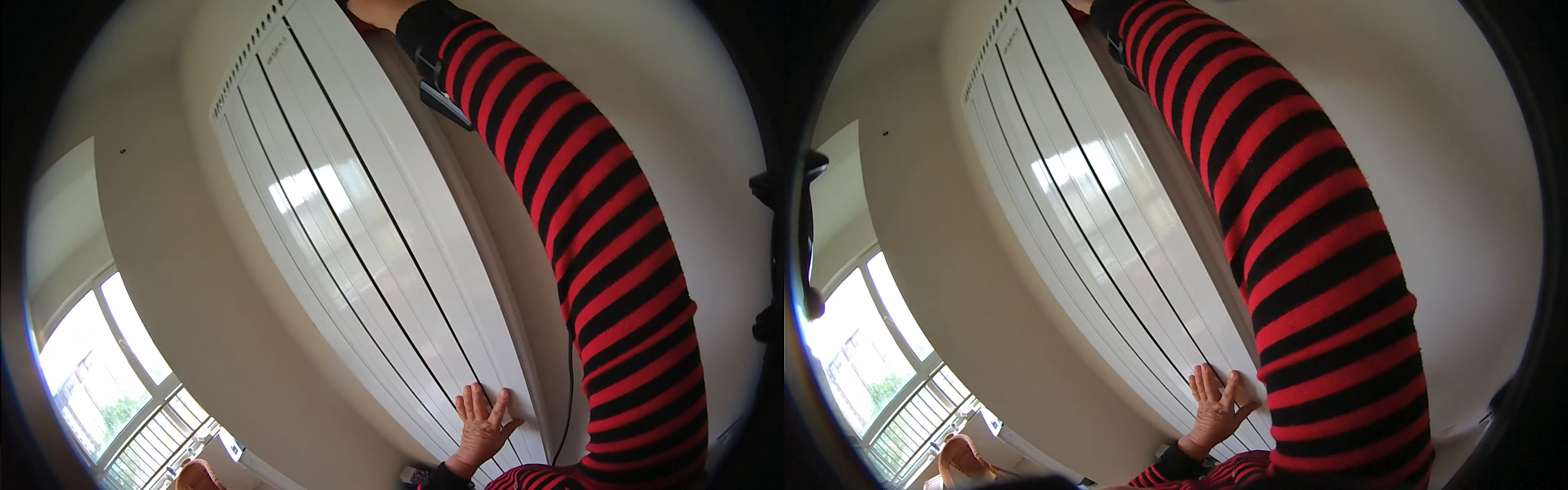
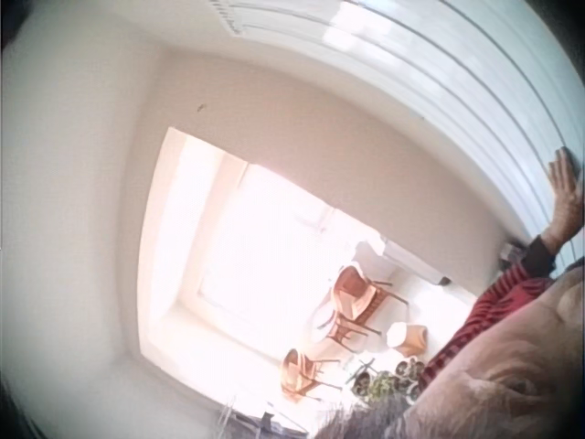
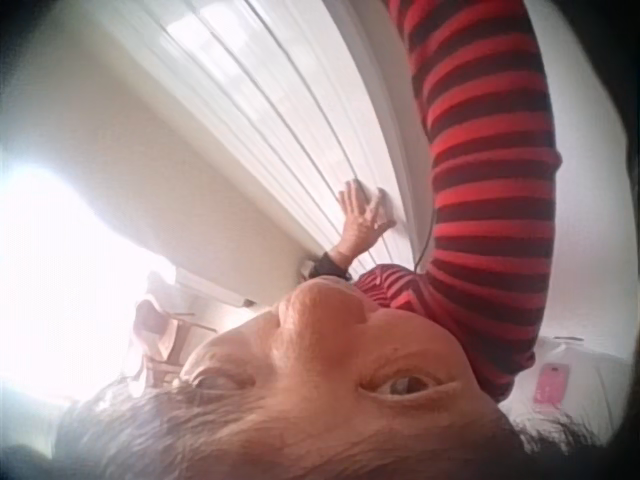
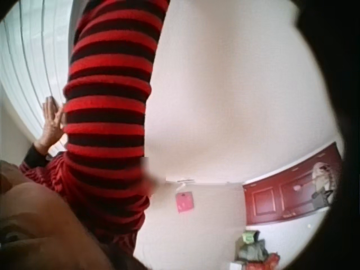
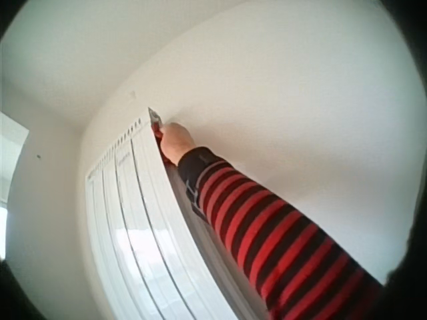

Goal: The person wipes a white radiator with a red cloth, then moves to a top-loading washing machine. They wipe the exterior, open the lid, wipe the lid interior, close it, and continue wiping the machine's top and sides.

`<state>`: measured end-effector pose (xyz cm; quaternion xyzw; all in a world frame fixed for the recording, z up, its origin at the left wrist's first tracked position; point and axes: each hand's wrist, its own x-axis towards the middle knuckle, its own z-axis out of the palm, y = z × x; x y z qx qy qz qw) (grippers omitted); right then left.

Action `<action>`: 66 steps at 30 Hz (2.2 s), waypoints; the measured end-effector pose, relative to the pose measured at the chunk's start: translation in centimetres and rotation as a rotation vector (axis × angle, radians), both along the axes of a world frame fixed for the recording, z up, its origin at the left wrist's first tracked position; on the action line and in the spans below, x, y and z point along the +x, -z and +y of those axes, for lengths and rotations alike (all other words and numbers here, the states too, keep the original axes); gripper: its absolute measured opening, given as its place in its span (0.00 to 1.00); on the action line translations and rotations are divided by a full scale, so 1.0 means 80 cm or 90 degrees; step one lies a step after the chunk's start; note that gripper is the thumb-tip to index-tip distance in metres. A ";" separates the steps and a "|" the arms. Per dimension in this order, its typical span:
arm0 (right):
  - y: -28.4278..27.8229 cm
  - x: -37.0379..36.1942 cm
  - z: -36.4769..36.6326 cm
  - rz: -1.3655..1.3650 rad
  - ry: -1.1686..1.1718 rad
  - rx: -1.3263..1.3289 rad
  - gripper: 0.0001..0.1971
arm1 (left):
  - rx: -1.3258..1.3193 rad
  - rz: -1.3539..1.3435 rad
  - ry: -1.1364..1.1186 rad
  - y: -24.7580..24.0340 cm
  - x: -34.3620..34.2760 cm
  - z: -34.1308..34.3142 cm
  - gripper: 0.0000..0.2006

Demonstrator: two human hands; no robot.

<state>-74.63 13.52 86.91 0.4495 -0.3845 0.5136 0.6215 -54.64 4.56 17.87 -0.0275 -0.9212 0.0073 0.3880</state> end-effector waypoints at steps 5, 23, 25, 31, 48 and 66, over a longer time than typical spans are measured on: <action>0.041 0.011 0.021 0.009 0.019 0.055 0.12 | 0.000 0.024 0.008 0.002 -0.002 0.001 0.52; 0.656 0.081 0.125 -0.180 -0.008 0.399 0.07 | -0.062 0.006 0.031 -0.021 0.001 0.005 0.65; 0.732 0.091 0.125 -0.238 -0.039 0.390 0.11 | -0.070 0.008 0.040 -0.026 0.001 0.006 0.65; 0.966 0.137 0.130 -0.506 -0.159 0.334 0.13 | -0.035 -0.016 0.054 -0.029 0.001 0.008 0.63; 1.181 0.139 0.115 -0.720 -0.135 0.448 0.06 | -0.037 -0.008 0.054 -0.027 -0.004 -0.005 0.64; 1.186 0.134 0.118 -0.781 -0.310 0.357 0.07 | -0.039 -0.005 -0.007 -0.026 0.001 -0.002 0.66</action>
